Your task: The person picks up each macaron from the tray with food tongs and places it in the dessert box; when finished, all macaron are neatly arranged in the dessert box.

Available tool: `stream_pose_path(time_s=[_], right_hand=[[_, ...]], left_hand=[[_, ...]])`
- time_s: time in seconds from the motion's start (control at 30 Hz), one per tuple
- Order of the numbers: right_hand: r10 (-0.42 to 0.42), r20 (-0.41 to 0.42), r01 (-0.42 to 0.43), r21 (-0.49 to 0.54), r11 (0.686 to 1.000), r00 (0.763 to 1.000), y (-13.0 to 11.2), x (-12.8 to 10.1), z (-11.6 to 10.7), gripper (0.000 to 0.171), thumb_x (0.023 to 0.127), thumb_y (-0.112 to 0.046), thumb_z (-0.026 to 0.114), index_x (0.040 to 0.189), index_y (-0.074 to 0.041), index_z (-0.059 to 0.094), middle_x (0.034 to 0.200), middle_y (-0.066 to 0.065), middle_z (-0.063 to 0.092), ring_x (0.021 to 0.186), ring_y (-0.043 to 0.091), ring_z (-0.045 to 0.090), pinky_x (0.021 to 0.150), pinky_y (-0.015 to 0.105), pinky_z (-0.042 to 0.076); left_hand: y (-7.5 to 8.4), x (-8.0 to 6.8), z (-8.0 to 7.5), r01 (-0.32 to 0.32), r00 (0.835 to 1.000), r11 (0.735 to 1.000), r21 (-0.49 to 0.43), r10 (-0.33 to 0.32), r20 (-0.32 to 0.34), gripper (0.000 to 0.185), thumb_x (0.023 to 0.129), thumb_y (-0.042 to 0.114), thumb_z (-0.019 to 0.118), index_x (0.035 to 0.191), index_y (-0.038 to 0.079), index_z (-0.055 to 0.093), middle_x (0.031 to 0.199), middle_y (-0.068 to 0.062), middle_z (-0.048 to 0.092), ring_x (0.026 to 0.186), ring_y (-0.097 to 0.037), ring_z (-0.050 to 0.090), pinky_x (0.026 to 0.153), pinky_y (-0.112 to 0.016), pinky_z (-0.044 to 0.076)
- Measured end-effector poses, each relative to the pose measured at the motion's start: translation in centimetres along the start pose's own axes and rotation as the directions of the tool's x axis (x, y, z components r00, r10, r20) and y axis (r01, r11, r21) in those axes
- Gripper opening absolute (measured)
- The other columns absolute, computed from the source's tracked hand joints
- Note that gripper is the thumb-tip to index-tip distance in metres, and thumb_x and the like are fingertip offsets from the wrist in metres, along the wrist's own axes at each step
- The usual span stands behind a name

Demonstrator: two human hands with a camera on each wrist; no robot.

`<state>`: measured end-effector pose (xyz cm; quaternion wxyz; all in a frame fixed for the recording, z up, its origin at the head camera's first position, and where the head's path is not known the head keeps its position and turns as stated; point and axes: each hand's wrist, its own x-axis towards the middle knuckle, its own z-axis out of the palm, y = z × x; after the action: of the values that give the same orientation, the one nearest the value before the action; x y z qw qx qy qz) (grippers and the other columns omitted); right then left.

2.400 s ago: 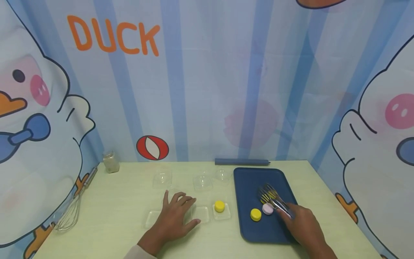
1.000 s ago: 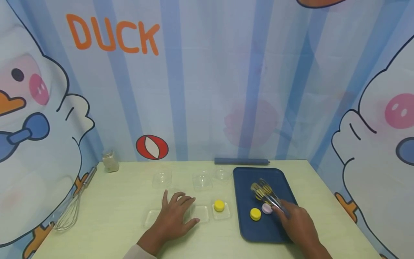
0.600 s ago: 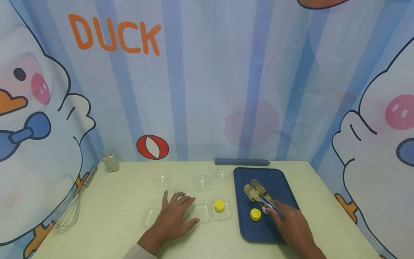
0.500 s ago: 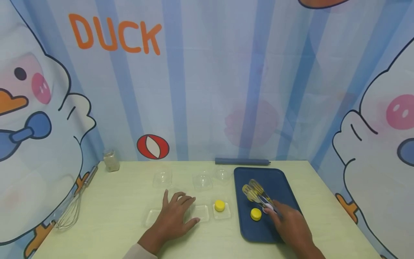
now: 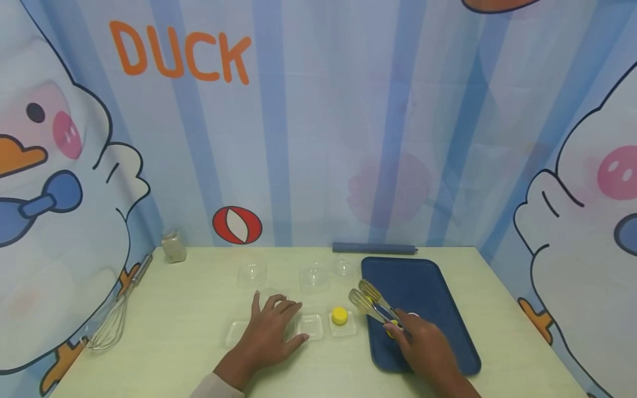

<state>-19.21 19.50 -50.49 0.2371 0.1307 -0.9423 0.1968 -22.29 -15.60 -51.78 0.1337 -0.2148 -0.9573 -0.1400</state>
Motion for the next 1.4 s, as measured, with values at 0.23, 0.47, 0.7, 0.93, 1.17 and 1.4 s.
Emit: stream_pose_path(time_s=[0.23, 0.47, 0.7, 0.93, 1.17, 1.4], right_hand=[[0.024, 0.084, -0.027, 0.039, 0.999, 0.996, -2.1, 0.5, 0.8, 0.044, 0.098, -0.037, 0.082, 0.127, -0.005, 0.079, 0.110, 0.009, 0.084, 0.095, 0.025, 0.081, 0.076, 0.045, 0.066], [-0.046, 0.038, 0.043, 0.075, 0.996, 0.998, -3.1, 0.7, 2.2, 0.041, 0.095, -0.033, 0.084, 0.126, -0.006, 0.080, 0.111, 0.010, 0.084, 0.099, 0.026, 0.082, 0.079, 0.045, 0.067], [-0.124, -0.021, 0.125, 0.072, 0.989, 0.992, -3.9, 0.8, 3.2, 0.037, 0.091, -0.028, 0.088, 0.119, -0.005, 0.081, 0.104, 0.010, 0.084, 0.091, 0.023, 0.082, 0.074, 0.041, 0.066], [-0.062, 0.111, 0.048, 0.132, 0.990, 0.992, -5.0, 1.1, 3.7, 0.038, 0.097, -0.034, 0.083, 0.123, -0.007, 0.080, 0.104, 0.005, 0.082, 0.091, 0.017, 0.079, 0.076, 0.036, 0.065], [-0.102, 0.124, 0.087, 0.120, 0.989, 0.987, -5.8, 1.2, 4.0, 0.042, 0.099, -0.040, 0.080, 0.126, -0.008, 0.080, 0.107, 0.006, 0.084, 0.092, 0.017, 0.080, 0.077, 0.036, 0.066], [-0.124, 0.129, 0.108, 0.122, 0.987, 0.984, -6.6, 1.4, 4.0, 0.044, 0.100, -0.042, 0.078, 0.128, -0.007, 0.079, 0.110, 0.006, 0.084, 0.095, 0.018, 0.081, 0.079, 0.038, 0.068]], left_hand=[[0.0, 0.0, 0.1, -0.004, 1.000, 1.000, 0.007, 0.004, -0.007, 0.064, 0.095, 0.055, 0.076, 0.144, 0.015, 0.070, 0.139, -0.004, 0.073, 0.140, -0.033, 0.057, 0.122, -0.087, 0.024], [-0.1, 0.0, 0.1, -0.007, 1.000, 1.000, 0.008, 0.008, -0.008, 0.064, 0.095, 0.054, 0.077, 0.144, 0.015, 0.069, 0.139, -0.004, 0.073, 0.140, -0.033, 0.056, 0.122, -0.087, 0.025], [-0.1, 0.0, 0.2, -0.029, 0.999, 1.000, 0.004, 0.030, -0.034, 0.062, 0.094, 0.053, 0.077, 0.142, 0.013, 0.071, 0.137, -0.005, 0.074, 0.139, -0.033, 0.057, 0.121, -0.087, 0.026], [-0.1, 0.0, 0.2, -0.030, 0.999, 0.999, 0.014, 0.030, -0.038, 0.064, 0.094, 0.054, 0.077, 0.142, 0.013, 0.071, 0.138, -0.005, 0.074, 0.138, -0.033, 0.058, 0.120, -0.087, 0.027], [-0.3, -0.2, 0.3, -0.063, 0.994, 0.997, 0.047, 0.067, -0.082, 0.064, 0.093, 0.053, 0.078, 0.141, 0.012, 0.072, 0.134, -0.006, 0.074, 0.135, -0.033, 0.059, 0.117, -0.087, 0.031], [-0.2, -0.1, 0.2, -0.059, 0.996, 0.997, 0.053, 0.063, -0.070, 0.065, 0.093, 0.056, 0.077, 0.141, 0.012, 0.071, 0.135, -0.006, 0.074, 0.136, -0.034, 0.059, 0.117, -0.087, 0.031]])
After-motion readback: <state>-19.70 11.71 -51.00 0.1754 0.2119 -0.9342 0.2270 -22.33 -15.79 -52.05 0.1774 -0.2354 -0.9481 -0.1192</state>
